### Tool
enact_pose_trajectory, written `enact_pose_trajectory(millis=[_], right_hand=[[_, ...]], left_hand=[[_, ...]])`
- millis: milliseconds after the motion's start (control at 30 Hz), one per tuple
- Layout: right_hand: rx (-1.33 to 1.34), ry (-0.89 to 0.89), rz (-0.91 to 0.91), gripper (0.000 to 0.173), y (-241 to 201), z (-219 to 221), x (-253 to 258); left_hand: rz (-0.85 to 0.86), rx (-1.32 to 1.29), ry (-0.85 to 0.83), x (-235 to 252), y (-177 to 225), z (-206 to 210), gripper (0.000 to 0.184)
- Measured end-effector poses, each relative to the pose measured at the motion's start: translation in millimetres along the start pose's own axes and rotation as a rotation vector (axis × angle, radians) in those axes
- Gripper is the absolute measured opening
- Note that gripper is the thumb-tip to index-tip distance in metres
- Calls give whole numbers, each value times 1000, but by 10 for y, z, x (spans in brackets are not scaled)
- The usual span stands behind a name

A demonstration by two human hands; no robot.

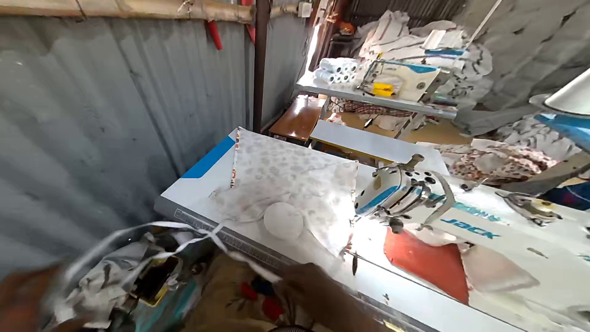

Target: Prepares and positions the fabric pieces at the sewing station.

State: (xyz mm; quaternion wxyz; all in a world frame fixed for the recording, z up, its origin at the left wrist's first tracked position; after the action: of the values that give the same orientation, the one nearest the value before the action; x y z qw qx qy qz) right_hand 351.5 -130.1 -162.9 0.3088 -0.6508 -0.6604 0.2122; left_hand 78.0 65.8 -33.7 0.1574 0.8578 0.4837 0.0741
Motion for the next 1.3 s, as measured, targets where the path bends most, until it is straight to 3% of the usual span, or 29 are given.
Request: enact_pose_trajectory(millis=[33, 100, 133, 200, 233, 367, 433, 500, 533, 600, 667, 700, 767, 833, 867, 900, 1000, 1033, 1100, 1167, 1233, 1267, 1300], right_hand=[[7, -56, -51, 29, -119, 146, 97], [72, -117, -98, 31, -315, 335, 271], [82, -127, -103, 31, -367, 351, 340], [44, -65, -53, 30, -287, 221, 410], [13, 0, 9, 30, -150, 101, 413], [-248, 299, 149, 20, 415, -330, 605], [-314, 284, 98, 17, 603, -218, 907], [-384, 267, 40, 17, 787, -54, 1156], [-440, 314, -1, 13, 830, -50, 1207], [-494, 401, -55, 12, 765, -266, 1192], [-396, 453, -70, 18, 525, -633, 1076], [-339, 466, -98, 18, 354, -792, 1038], [-242, 377, -191, 13, 25, -942, 1077], [-14, 192, -224, 10, -165, -975, 1124], [95, 133, -218, 9, -200, -1042, 1092], [178, 119, -203, 8, -197, -1163, 1006], [261, 222, -144, 6, -69, -1578, 625], [265, 248, -133, 6, -26, -1598, 587], [255, 182, -152, 11, -78, -1321, 746], [290, -2, -254, 17, -341, -853, 1071], [359, -128, -366, 19, -596, -671, 1243], [363, -112, -385, 18, -629, -764, 1215], [351, -55, -378, 16, -590, -946, 1117]], left_hand=[[173, -69, -54, 128, 251, 275, 74], [337, -236, -228, 166, 789, 983, 81], [369, -266, -349, 100, 1019, 1287, 72], [416, -383, -518, 142, 1149, 1759, 36], [379, -530, -551, 246, 1076, 1886, 28], [-96, -1386, -616, 684, 639, 2315, 29], [-271, -1761, -679, 783, 679, 2463, 36], [-373, -1939, -767, 829, 799, 2485, 44], [-366, -1928, -736, 856, 835, 2434, 44], [-263, -1746, -510, 974, 864, 2205, 38], [-71, -1466, -289, 1089, 952, 1927, 32], [43, -1325, -256, 1124, 1052, 1819, 33], [193, -1155, -382, 1107, 1345, 1673, 33], [196, -1180, -649, 1008, 1522, 1584, 28], [149, -1199, -678, 1000, 1411, 1497, 28], [68, -1172, -596, 1054, 1122, 1376, 26], [-132, -598, -23, 1319, -89, 947, 25], [-154, -460, 106, 1318, -326, 844, 28], [-77, -496, 231, 1129, -236, 745, 34], [30, -793, 61, 877, 328, 935, 37], [131, -1061, -321, 707, 809, 1200, 27], [117, -1077, -440, 700, 797, 1237, 26], [36, -1003, -401, 768, 560, 1179, 25]])
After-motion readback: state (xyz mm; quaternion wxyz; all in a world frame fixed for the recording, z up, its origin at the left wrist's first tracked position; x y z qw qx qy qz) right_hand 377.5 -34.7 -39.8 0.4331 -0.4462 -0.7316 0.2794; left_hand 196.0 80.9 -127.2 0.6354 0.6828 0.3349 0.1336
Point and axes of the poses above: each hand's wrist, its own x-axis towards the middle knuckle, its own z-axis out of the palm, y = z × x, the point moved 8 cm from there along x, towards the middle knuckle, and after that the axes turned 13 degrees about -z, right-handed, at the moved point
